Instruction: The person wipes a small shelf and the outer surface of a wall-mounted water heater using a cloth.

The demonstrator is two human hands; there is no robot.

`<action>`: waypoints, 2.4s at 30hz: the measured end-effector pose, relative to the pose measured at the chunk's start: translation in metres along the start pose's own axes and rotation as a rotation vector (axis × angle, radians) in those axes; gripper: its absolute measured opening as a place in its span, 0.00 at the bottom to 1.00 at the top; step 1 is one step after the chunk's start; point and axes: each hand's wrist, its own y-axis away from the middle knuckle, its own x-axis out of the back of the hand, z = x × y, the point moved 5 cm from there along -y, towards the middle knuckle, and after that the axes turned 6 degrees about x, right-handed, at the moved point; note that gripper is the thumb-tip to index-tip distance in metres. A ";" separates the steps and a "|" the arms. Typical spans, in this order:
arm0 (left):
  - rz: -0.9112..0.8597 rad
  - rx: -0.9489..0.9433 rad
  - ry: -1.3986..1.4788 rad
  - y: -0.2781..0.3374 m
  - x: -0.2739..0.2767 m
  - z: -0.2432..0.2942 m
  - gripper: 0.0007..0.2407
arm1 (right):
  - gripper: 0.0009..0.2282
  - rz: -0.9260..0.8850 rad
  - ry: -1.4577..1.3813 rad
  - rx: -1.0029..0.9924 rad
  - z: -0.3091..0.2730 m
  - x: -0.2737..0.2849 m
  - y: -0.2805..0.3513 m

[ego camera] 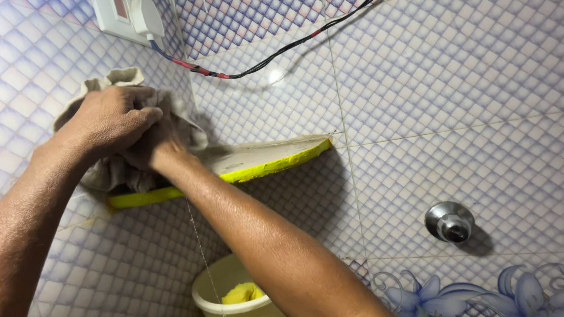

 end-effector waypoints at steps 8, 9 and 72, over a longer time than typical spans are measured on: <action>0.271 -0.152 0.031 0.015 0.005 0.009 0.18 | 0.28 -0.014 -0.050 -0.071 0.038 0.004 -0.010; 0.233 -0.122 0.025 0.013 0.006 0.008 0.19 | 0.26 -0.006 -0.101 -0.066 0.046 -0.005 -0.013; -0.102 -0.253 1.766 0.123 0.044 0.060 0.32 | 0.16 0.185 -1.123 0.331 -0.073 0.123 0.076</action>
